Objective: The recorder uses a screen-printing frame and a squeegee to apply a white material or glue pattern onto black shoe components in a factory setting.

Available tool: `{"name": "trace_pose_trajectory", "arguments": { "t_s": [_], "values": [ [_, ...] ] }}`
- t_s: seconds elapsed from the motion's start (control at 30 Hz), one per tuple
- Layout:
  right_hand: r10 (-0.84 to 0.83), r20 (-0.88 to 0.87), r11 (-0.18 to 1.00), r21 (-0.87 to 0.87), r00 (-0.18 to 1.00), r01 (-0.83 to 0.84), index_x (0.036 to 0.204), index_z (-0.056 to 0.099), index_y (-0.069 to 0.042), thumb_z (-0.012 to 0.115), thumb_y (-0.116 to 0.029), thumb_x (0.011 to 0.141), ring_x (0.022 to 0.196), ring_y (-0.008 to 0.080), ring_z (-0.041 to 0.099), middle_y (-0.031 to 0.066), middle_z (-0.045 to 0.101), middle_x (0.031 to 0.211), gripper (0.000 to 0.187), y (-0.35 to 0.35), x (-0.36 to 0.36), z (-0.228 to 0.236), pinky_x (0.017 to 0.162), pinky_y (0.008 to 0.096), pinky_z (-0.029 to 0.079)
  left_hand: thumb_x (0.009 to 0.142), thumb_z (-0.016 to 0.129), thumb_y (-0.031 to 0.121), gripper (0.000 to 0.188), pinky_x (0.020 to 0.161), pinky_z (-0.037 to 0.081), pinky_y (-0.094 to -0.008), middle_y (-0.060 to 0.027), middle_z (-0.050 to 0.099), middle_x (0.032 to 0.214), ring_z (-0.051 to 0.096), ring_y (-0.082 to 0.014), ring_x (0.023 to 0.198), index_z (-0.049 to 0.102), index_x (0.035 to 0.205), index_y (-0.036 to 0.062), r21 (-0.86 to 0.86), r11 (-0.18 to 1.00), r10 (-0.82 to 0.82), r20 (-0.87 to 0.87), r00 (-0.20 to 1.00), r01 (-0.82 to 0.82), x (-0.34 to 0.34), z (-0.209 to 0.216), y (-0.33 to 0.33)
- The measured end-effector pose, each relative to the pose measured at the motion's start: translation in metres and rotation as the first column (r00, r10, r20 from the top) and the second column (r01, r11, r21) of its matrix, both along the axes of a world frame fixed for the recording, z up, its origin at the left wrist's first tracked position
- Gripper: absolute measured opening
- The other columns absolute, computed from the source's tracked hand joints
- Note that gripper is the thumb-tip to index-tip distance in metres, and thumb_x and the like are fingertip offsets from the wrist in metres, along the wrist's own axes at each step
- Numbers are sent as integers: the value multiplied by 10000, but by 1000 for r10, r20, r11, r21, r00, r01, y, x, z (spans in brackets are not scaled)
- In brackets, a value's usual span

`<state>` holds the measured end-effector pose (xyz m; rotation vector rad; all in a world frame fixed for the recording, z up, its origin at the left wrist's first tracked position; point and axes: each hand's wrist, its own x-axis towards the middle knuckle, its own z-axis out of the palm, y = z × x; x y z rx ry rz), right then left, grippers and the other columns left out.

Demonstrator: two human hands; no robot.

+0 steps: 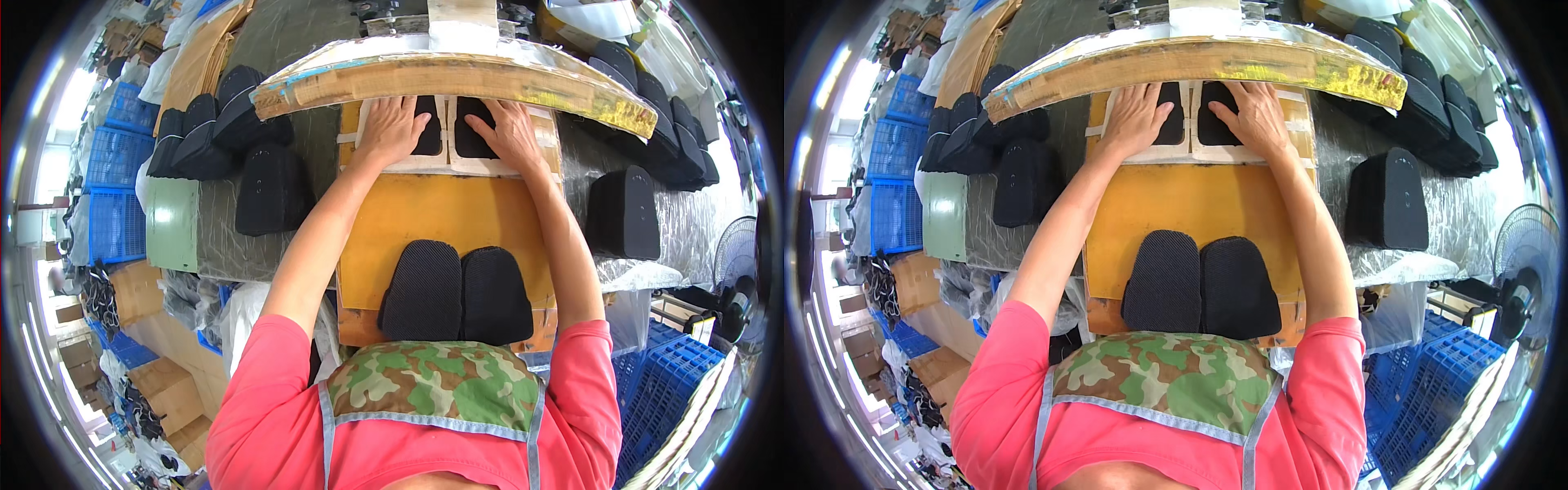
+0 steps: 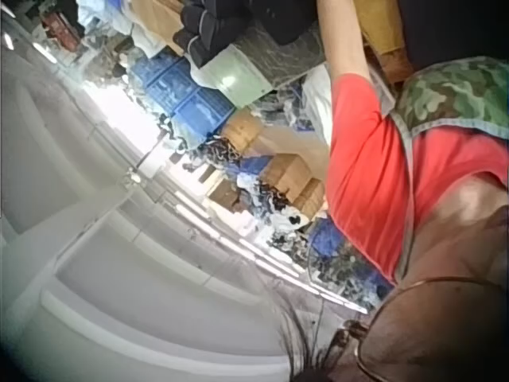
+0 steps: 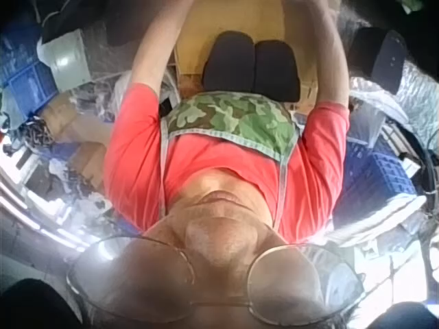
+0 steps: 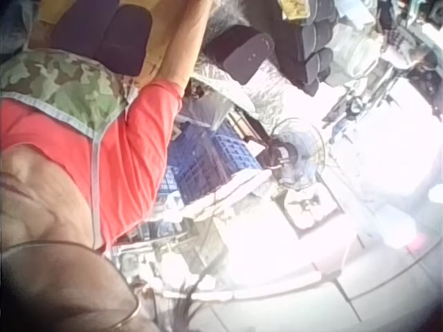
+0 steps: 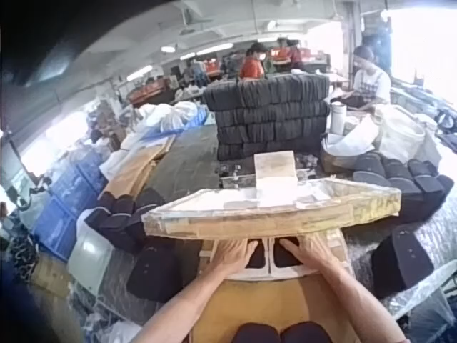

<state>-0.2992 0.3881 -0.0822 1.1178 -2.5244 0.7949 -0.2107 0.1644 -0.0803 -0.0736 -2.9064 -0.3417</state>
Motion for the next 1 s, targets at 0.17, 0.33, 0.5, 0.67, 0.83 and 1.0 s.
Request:
{"name": "trace_pose_trajectory", "arguments": {
  "t_s": [0.17,0.33,0.5,0.67,0.83,1.0],
  "values": [
    [5,-37,1000,-25,999,-6,1225,600,-34,667,-362,876,1175,323,526,173,612,1209,484,-2,0,-1,1044,433,362,1007,411,361,586,1164,191,-499,-199,319,1493,262,-366,1403,310,1468,15,-96,995,27,-97,995,-36,10,-9,2],
    [-10,-14,1000,-7,1000,9,1221,606,-47,669,-356,873,1144,325,542,162,615,1204,470,2,-3,-1,1027,433,373,1002,420,351,579,1147,196,-533,-201,383,1438,321,-369,1361,324,1454,2,-19,998,66,0,998,-66,4,-1,13],
    [18,-45,999,-41,999,-20,1211,605,-39,656,-365,883,1130,337,549,179,629,1167,466,-1,-2,-2,1011,434,379,967,483,342,595,1116,199,-573,-228,388,1413,325,-391,1345,390,1375,-82,-18,982,186,-15,982,-186,1,-6,18],
    [0,-84,999,-45,996,-4,1196,616,-42,672,-355,867,1116,316,552,156,626,1162,457,-1,-3,-4,999,426,392,984,441,354,620,1137,126,-597,-215,322,1478,269,-388,1389,302,1456,-24,11,970,241,34,970,-242,-2,-5,25],
    [1,-61,999,-34,998,-3,1200,613,-39,664,-365,876,1122,317,550,151,626,1169,462,-1,-2,-1,1006,425,389,978,449,362,637,1136,96,-613,-210,286,1502,233,-382,1408,291,1461,-22,3,947,320,99,942,-322,-5,-2,27],
    [-7,-82,999,-33,997,4,1216,604,-47,666,-366,874,1144,319,541,158,622,1181,472,0,-3,-3,1014,428,382,964,497,345,554,1140,115,-562,-163,268,1513,198,-369,1418,386,1436,76,91,977,191,37,981,-193,-1,-1,8]
  ]
}}
